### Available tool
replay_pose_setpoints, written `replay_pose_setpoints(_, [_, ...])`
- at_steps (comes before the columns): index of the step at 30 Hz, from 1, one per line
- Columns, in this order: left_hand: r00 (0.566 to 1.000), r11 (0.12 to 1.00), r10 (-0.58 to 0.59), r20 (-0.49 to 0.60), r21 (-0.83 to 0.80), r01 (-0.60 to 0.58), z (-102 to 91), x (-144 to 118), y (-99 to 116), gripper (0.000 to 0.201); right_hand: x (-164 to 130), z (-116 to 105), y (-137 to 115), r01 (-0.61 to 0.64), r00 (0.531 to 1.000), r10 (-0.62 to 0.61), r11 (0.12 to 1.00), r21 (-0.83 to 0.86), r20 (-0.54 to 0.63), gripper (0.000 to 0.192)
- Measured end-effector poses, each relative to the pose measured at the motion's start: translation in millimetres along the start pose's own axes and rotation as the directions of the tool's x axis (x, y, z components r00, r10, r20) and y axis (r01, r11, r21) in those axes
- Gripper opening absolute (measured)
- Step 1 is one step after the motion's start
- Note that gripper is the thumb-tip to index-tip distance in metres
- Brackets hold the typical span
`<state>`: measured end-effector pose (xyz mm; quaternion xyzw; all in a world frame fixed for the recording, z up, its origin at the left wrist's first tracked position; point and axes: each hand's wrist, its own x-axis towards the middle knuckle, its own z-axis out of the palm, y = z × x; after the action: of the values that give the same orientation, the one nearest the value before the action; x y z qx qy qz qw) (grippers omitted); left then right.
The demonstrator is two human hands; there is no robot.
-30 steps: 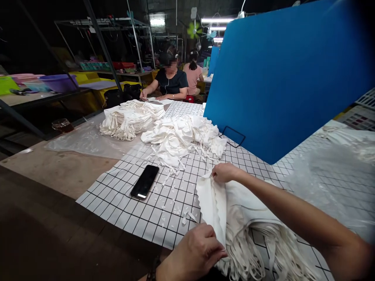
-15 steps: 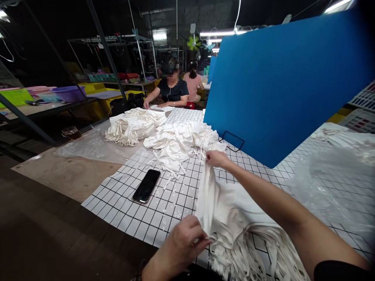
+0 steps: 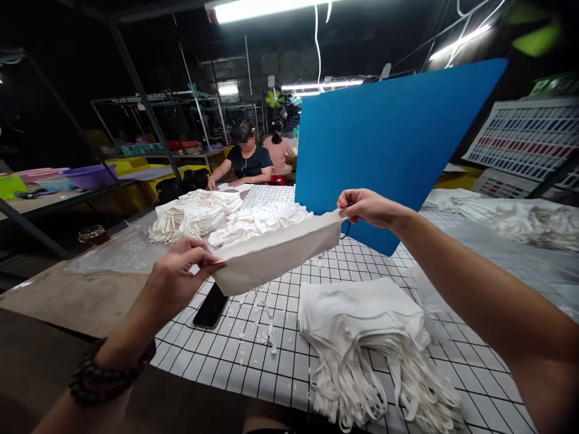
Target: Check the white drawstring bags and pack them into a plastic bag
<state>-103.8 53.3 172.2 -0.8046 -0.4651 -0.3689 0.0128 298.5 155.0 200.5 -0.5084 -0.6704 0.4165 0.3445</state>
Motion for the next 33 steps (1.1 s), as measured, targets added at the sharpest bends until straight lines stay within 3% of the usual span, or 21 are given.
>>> replay_pose_setpoints(3, [0.999, 1.000, -0.018, 0.039, -0.006, 0.018, -12.0, 19, 3, 0.031, -23, -12, -15, 0.108, 0.993, -0.105, 0.993, -0.043, 0.056, 0.009])
replay_pose_setpoints(7, [0.985, 0.995, -0.092, 0.145, -0.025, 0.097, -23.6, 41, 6, 0.038, -48, -19, -26, 0.223, 0.974, -0.186, 0.870, -0.439, 0.127, 0.021])
replay_pose_setpoints(12, [0.976, 0.980, -0.180, 0.124, -0.058, 0.188, -36.6, 60, 14, 0.044, -78, -31, -37, 0.129, 0.980, 0.025, 0.682, -0.720, 0.199, 0.025])
replay_pose_setpoints(14, [0.970, 0.964, -0.210, 0.123, -0.142, 0.226, -41.3, 64, 17, 0.043, -90, -36, -40, 0.124, 0.962, 0.088, 0.702, -0.701, 0.258, 0.025])
replay_pose_setpoints(18, [0.971, 0.944, -0.187, 0.147, -0.246, 0.219, -48.6, 69, 27, 0.039, -112, -27, -36, 0.133, 0.924, 0.066, 0.868, -0.479, 0.376, 0.024])
replay_pose_setpoints(22, [0.991, 0.997, 0.003, 0.134, -0.080, 0.008, -55.2, 75, 53, 0.033, -127, 20, -19, 0.177, 0.925, -0.053, 0.936, -0.304, 0.375, 0.026])
replay_pose_setpoints(27, [0.957, 0.978, 0.154, 0.246, 0.100, -0.183, -67.2, 94, 89, 0.018, -134, 112, 0, 0.156, 0.895, -0.083, 0.978, -0.135, 0.438, 0.075])
replay_pose_setpoints(30, [0.941, 0.938, 0.206, 0.269, 0.219, -0.268, -73.0, 109, 100, 0.018, -128, 164, 4, 0.104, 0.922, -0.133, 0.990, 0.098, 0.363, 0.098])
replay_pose_setpoints(33, [0.929, 0.890, 0.271, 0.252, 0.303, -0.341, -73.2, 124, 104, 0.020, -123, 202, 6, 0.081, 0.958, -0.151, 0.957, 0.278, 0.242, 0.106])
